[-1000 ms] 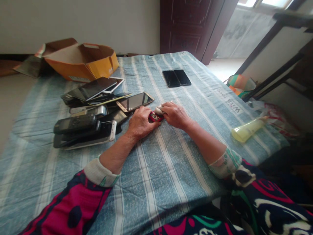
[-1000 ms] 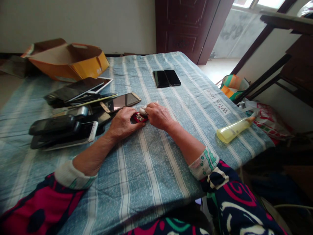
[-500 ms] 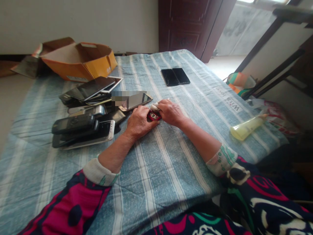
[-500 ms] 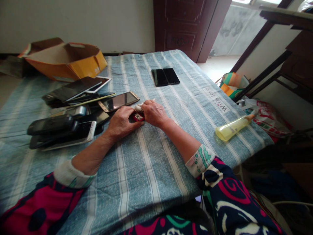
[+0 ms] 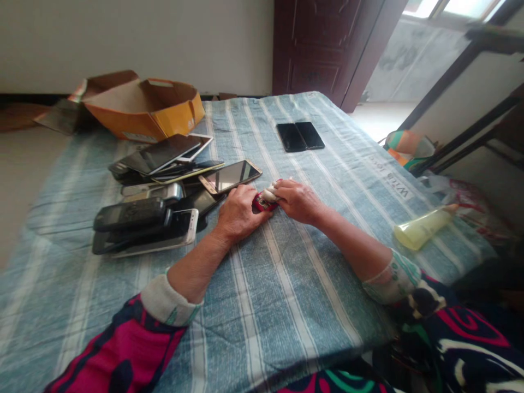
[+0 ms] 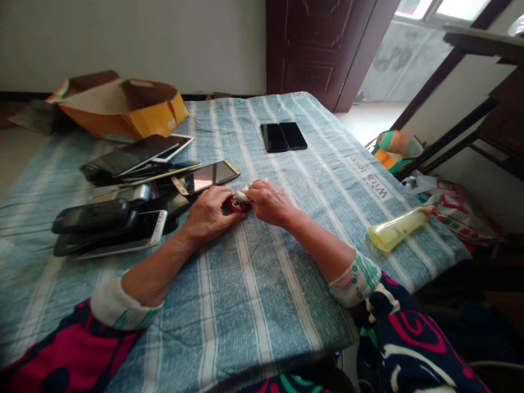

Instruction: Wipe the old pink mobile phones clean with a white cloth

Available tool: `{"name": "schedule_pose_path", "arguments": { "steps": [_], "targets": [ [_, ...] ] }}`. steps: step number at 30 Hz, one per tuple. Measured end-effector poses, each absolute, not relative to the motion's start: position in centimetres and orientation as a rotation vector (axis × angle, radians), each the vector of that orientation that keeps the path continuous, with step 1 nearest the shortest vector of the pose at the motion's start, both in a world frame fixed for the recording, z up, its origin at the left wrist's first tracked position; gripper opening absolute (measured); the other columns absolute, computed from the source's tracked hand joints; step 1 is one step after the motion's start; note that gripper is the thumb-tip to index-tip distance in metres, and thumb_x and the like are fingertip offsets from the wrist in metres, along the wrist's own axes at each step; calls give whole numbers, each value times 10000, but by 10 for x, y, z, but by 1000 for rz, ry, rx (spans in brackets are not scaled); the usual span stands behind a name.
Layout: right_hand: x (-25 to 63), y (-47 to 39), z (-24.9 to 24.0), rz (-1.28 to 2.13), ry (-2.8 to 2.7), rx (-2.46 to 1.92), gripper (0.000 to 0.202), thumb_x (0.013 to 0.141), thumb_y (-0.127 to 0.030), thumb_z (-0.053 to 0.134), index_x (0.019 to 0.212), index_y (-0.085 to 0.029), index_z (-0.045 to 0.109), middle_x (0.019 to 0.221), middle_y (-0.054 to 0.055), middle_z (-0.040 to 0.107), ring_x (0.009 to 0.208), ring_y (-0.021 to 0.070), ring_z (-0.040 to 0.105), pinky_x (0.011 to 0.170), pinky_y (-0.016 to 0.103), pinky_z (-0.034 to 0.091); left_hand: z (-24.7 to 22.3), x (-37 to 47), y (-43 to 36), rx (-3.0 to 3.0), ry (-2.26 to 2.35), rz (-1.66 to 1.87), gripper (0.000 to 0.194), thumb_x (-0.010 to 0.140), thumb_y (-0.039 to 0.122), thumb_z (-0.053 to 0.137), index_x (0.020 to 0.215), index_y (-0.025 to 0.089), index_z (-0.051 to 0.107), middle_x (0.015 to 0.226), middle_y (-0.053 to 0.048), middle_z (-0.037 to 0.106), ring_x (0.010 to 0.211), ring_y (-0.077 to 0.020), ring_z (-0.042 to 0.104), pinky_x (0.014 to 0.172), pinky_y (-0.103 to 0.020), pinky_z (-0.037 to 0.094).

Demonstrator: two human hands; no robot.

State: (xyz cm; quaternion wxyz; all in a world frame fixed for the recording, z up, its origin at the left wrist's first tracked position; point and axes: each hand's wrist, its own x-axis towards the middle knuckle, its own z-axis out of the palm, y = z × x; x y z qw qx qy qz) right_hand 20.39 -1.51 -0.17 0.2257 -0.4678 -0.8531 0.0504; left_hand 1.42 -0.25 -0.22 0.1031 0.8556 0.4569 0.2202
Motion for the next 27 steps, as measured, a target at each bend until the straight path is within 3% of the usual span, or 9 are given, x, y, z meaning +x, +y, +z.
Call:
{"name": "schedule_pose_path", "arguments": {
  "steps": [16,27],
  "targets": [
    [205,-23,-12,-28,-2263,-1127,189,864,-80,470,774,-175,606,892,87,628,1040,206,562,934,341,458,0,11,-9,2473,1367,641,339,703,346,721,964,157,614,1075,-100,606,1018,-267,566,903,-387,471],
    [212,-21,-17,-146,-2098,-1359,179,834,-91,487,790,-191,629,910,84,651,997,204,586,861,308,489,1,10,-14,2449,1392,598,332,759,391,674,979,152,608,1126,-104,592,1024,-259,554,905,-391,471]
  ]
}}
